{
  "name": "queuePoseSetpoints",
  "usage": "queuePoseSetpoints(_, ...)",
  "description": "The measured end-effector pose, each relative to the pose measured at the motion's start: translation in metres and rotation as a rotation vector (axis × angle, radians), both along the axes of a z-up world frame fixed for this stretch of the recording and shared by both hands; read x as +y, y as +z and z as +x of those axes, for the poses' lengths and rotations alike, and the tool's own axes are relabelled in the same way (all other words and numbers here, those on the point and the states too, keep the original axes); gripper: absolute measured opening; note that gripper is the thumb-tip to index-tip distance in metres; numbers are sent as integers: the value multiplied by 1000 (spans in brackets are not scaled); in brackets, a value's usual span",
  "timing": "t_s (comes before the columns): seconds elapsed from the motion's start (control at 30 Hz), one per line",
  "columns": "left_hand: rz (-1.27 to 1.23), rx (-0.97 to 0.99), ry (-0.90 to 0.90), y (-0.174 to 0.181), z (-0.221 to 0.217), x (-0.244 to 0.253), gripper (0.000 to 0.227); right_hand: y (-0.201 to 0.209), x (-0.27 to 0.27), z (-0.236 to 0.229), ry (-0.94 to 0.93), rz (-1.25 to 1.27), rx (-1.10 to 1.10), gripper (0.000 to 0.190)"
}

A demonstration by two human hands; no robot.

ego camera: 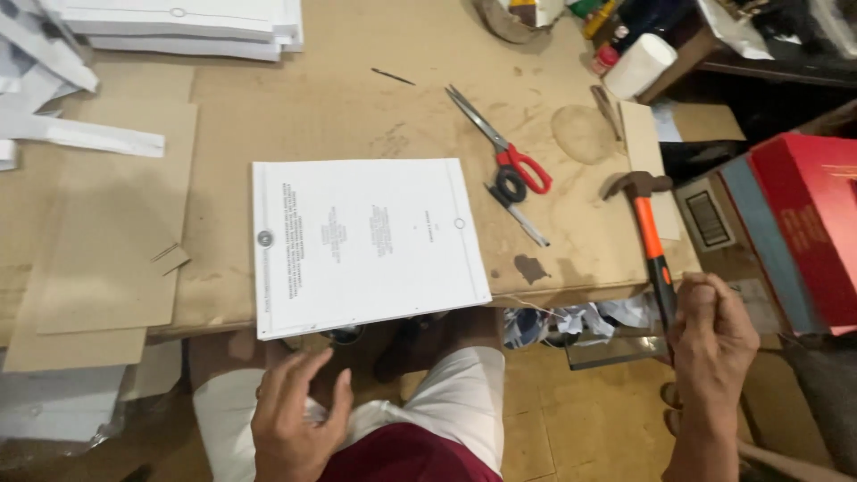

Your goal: The person sits at a workbench and uses a needle and thread to sew a stack of papers together. They repeatedly pass the needle through the spine of the document and pull the thread tight to bind the pages.

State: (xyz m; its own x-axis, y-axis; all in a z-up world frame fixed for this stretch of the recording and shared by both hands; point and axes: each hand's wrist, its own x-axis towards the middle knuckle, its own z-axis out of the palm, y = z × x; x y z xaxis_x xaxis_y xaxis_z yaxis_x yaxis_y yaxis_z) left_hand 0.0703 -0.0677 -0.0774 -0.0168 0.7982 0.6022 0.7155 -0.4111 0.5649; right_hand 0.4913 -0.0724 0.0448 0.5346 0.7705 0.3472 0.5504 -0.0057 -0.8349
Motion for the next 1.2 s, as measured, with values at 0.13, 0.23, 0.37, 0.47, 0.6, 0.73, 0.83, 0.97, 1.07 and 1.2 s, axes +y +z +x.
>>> queuePoseSetpoints(0.13, -904, -374, 8, -9, 14, 17, 67, 26, -3, -5, 14, 42, 20, 30)
queuePoseSetpoints(0.23, -977, -378, -75, -24, 18, 25, 74, 33, -2, -16, 63, 88, -319, 24)
queuePoseSetpoints(0.37, -602, -315, -400, -6, -1, 9, 29, 52, -4, -45, 64, -64, -222, 34)
queuePoseSetpoints(0.47, -733, -313, -334, 9, -29, -4, 37, 51, -3, -54, 59, -101, -161, 31)
queuePoseSetpoints(0.6, -854, -367, -152, 35, -43, -10, 44, 61, 0, -78, 205, -166, 186, 10)
queuePoseSetpoints(0.73, -793, -292, -184, 43, -41, -22, 43, 54, 15, -58, 472, -66, 288, 18)
queuePoseSetpoints(0.83, -726, -228, -142, 30, -51, -27, 49, 68, 16, -66, 382, -149, 313, 39)
queuePoseSetpoints(0.97, -35, 99, 30, 31, -51, -30, 41, 52, 15, -62, 454, -78, 266, 37)
queuePoseSetpoints(1.07, -89, -113, -55, 41, -18, -25, 21, 40, 11, -70, 449, -50, 306, 30)
queuePoseSetpoints(1.2, -980, -564, -417, 17, 31, 5, 41, 22, 6, -73, 431, -95, 415, 21)
